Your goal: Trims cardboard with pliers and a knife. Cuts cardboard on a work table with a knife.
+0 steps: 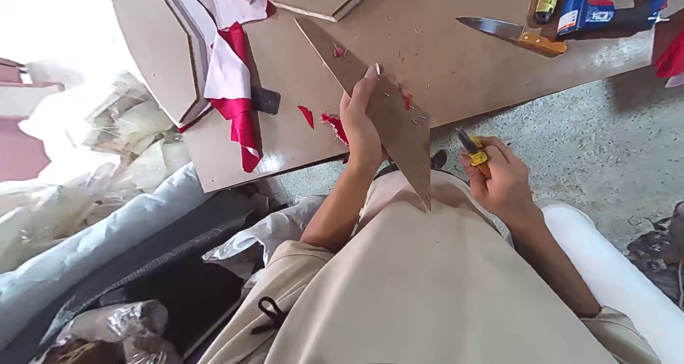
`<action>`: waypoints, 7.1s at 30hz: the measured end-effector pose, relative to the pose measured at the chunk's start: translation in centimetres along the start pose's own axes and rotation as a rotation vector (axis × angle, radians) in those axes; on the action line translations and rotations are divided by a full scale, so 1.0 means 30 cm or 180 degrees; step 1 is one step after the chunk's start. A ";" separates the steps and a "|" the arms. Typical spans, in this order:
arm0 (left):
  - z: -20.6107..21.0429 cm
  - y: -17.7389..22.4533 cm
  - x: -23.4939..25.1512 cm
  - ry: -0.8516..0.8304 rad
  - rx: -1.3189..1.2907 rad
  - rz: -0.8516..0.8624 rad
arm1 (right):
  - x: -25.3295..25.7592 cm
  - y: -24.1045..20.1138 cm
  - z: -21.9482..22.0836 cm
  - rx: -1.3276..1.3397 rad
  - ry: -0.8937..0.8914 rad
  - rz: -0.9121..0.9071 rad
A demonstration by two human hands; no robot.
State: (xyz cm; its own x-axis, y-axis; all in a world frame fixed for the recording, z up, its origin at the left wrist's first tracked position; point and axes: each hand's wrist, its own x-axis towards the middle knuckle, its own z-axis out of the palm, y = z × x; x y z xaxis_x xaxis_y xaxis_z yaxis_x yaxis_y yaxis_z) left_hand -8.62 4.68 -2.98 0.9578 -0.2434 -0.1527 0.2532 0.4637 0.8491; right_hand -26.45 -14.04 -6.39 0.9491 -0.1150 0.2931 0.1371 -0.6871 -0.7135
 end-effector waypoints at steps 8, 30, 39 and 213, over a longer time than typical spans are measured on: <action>0.077 0.091 0.008 -0.0766 -0.0031 -0.0162 | 0.089 -0.103 -0.083 -0.1399 -0.0093 -0.0530; 0.134 0.133 0.059 -0.1818 0.0552 -0.1433 | 0.136 -0.024 -0.159 0.0416 -0.1014 -0.0427; 0.131 0.147 0.146 -0.1500 0.0105 -0.1401 | 0.114 -0.052 -0.237 0.0802 -0.1129 0.0125; -0.055 0.058 0.121 -0.0350 0.0578 -0.0853 | 0.223 0.258 0.026 0.0157 -0.0886 0.1832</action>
State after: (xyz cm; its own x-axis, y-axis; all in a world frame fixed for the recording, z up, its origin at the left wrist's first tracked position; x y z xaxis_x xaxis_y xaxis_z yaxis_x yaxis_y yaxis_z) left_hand -4.47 5.99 -2.89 0.8377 -0.4311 -0.3353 0.4560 0.2140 0.8639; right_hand -18.84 -19.58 -10.45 0.9119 -0.2605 -0.3172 -0.4099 -0.5364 -0.7378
